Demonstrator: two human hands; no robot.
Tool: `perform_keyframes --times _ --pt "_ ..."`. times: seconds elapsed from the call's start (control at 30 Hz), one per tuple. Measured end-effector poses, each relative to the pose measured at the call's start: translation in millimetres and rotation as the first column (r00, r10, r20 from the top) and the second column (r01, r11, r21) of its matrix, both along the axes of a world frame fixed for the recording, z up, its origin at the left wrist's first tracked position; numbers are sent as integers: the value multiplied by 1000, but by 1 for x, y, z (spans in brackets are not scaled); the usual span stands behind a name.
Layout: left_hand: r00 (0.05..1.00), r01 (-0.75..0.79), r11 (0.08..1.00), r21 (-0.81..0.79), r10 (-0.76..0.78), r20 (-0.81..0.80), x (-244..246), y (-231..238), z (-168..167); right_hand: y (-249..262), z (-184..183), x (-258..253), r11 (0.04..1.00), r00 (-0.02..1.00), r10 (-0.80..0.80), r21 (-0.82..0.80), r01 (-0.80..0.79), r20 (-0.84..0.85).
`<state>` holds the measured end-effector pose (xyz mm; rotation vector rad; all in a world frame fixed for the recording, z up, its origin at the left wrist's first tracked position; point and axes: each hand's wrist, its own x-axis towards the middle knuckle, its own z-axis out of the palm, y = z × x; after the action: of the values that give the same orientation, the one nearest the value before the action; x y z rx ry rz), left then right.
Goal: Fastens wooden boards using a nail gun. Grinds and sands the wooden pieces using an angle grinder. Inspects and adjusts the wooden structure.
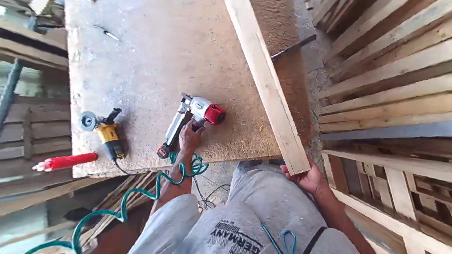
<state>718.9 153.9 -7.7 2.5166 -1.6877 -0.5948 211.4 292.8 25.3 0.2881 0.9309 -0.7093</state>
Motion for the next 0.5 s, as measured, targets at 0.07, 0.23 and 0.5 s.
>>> perform_keyframes --times 0.07,0.23,0.5 --pt "994 -105 993 -49 104 -19 26 28 12 5 0 9 997 995 -82 5 83 -48" --pt "891 -452 876 -169 452 -41 123 105 41 10 15 43 991 990 -133 -18 133 -36" --pt "722 -684 719 -123 691 29 303 135 48 44 5 112 960 898 -234 -233 153 -372"
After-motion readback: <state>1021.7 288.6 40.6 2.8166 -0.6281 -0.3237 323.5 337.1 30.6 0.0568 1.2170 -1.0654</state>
